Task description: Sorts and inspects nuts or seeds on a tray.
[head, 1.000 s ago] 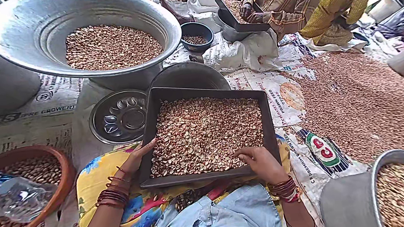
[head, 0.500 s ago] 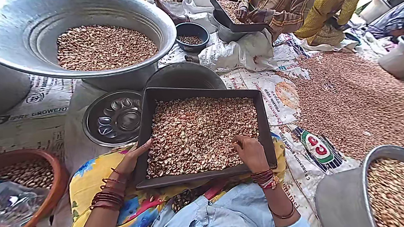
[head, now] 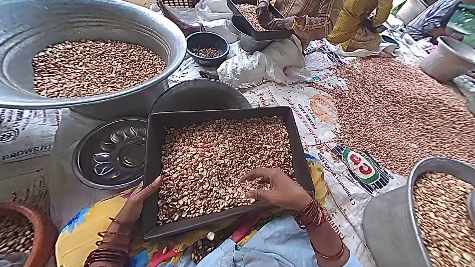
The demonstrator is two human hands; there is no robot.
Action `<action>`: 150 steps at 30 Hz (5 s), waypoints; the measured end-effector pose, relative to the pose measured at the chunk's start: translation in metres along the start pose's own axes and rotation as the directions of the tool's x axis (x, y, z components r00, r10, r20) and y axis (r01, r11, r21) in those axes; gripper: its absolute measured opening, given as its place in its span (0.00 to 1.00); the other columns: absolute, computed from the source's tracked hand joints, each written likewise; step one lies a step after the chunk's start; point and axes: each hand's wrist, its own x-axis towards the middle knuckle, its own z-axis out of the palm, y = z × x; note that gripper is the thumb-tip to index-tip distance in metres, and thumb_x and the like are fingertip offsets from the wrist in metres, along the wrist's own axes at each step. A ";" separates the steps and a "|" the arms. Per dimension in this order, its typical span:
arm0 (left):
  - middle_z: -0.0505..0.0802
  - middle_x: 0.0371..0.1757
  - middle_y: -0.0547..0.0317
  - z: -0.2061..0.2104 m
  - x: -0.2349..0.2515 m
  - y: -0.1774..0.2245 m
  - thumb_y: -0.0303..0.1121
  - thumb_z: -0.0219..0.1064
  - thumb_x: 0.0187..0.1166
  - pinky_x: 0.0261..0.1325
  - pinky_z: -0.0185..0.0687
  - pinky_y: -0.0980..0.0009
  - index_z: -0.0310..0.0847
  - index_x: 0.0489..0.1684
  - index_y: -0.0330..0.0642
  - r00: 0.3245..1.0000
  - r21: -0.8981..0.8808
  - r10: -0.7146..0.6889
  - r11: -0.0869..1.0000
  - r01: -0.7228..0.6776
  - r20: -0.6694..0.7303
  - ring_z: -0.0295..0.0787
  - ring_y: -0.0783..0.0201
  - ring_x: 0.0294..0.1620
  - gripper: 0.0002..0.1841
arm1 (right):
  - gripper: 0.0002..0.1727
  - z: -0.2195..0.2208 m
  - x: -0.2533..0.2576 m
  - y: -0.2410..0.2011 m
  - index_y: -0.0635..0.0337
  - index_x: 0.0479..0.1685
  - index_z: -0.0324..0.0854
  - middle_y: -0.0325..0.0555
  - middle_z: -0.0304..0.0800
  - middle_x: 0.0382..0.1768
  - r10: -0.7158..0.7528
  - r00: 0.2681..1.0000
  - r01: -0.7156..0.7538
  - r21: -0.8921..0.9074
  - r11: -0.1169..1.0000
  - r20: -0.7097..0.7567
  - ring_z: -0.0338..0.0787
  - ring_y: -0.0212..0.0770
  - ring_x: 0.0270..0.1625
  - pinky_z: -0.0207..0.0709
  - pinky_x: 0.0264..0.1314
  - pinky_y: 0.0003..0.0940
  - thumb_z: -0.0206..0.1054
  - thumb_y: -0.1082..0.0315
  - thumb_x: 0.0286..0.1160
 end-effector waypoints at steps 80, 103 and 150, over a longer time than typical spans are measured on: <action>0.87 0.51 0.68 0.002 -0.004 0.011 0.38 0.55 0.88 0.49 0.85 0.82 0.63 0.79 0.40 0.997 -0.022 -0.002 1.000 0.003 0.079 0.87 0.83 0.44 0.23 | 0.24 -0.041 0.002 0.017 0.54 0.86 0.62 0.60 0.91 0.49 0.632 0.642 -0.766 -0.396 0.506 -0.435 0.95 0.59 0.48 0.84 0.56 0.56 0.49 0.59 0.95; 0.88 0.45 0.71 0.002 -0.001 0.008 0.38 0.53 0.87 0.48 0.85 0.83 0.65 0.74 0.41 0.997 -0.018 0.012 1.000 -0.010 0.073 0.87 0.84 0.42 0.21 | 0.50 0.028 0.109 0.001 0.57 0.95 0.52 0.77 0.36 0.93 0.385 0.897 -0.441 -0.464 0.768 -0.216 0.46 0.81 0.91 0.52 0.85 0.77 0.73 0.46 0.76; 0.88 0.46 0.72 0.001 -0.002 0.008 0.39 0.55 0.87 0.48 0.85 0.82 0.66 0.75 0.41 0.997 -0.010 0.013 1.000 -0.012 0.078 0.88 0.84 0.42 0.21 | 0.34 0.024 0.066 0.008 0.51 0.88 0.69 0.71 0.73 0.75 0.200 0.943 -0.050 -0.480 0.876 0.267 0.79 0.66 0.73 0.72 0.75 0.59 0.54 0.81 0.80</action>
